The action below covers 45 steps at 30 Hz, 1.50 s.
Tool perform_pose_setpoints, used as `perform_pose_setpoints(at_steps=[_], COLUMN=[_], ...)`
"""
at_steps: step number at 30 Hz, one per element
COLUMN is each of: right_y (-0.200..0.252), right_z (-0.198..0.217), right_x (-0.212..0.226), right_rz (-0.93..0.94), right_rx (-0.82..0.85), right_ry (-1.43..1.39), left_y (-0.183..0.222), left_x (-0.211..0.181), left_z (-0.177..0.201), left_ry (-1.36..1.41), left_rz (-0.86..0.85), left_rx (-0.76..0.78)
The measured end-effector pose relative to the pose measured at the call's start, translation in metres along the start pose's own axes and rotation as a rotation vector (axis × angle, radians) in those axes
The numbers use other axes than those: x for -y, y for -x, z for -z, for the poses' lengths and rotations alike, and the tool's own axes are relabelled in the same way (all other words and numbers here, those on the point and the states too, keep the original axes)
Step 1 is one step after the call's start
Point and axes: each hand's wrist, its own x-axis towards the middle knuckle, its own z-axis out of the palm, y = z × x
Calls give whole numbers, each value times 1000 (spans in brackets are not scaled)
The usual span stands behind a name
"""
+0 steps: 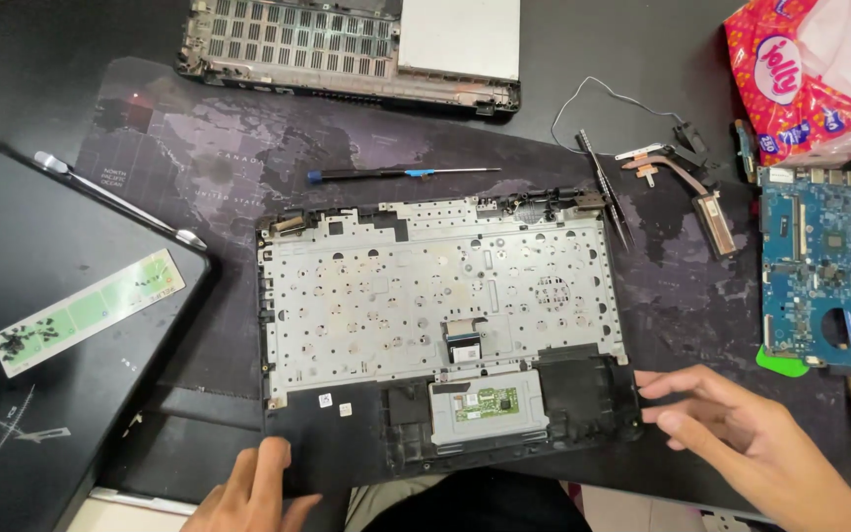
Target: Disassembling and working on internal components of a laptop at a repair bench.
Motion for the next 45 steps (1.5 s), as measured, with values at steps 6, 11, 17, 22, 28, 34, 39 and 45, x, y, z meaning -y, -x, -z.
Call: perform_pose_setpoints(at_steps=[6, 11, 17, 22, 28, 34, 39, 45], right_y=[-21, -56, -106, -141, -154, -169, -188, -187], right_z=[-9, -22, -28, -14, -8, -3, 0, 1], right_x=[71, 124, 162, 164, 160, 152, 168, 165], right_rz=[-138, 51, 754, 955, 710, 1053, 766, 892], right_rx=[-22, -211, -423, -318, -244, -347, -256, -275], right_ry=[408, 762, 895, 1019, 964, 993, 838, 907], left_y=[-7, -2, -64, -99, -107, -110, -116, -137], left_x=[-1, -39, -51, -54, -53, -53, -48, -42], left_z=[46, 136, 174, 180, 185, 185, 183, 186], left_ry=[244, 313, 191, 120, 193, 286, 220, 204], left_rz=[-402, -360, -557, -564, -526, -575, -638, -657], left_rx=[-104, -215, -824, -848, -784, -735, -825, -841])
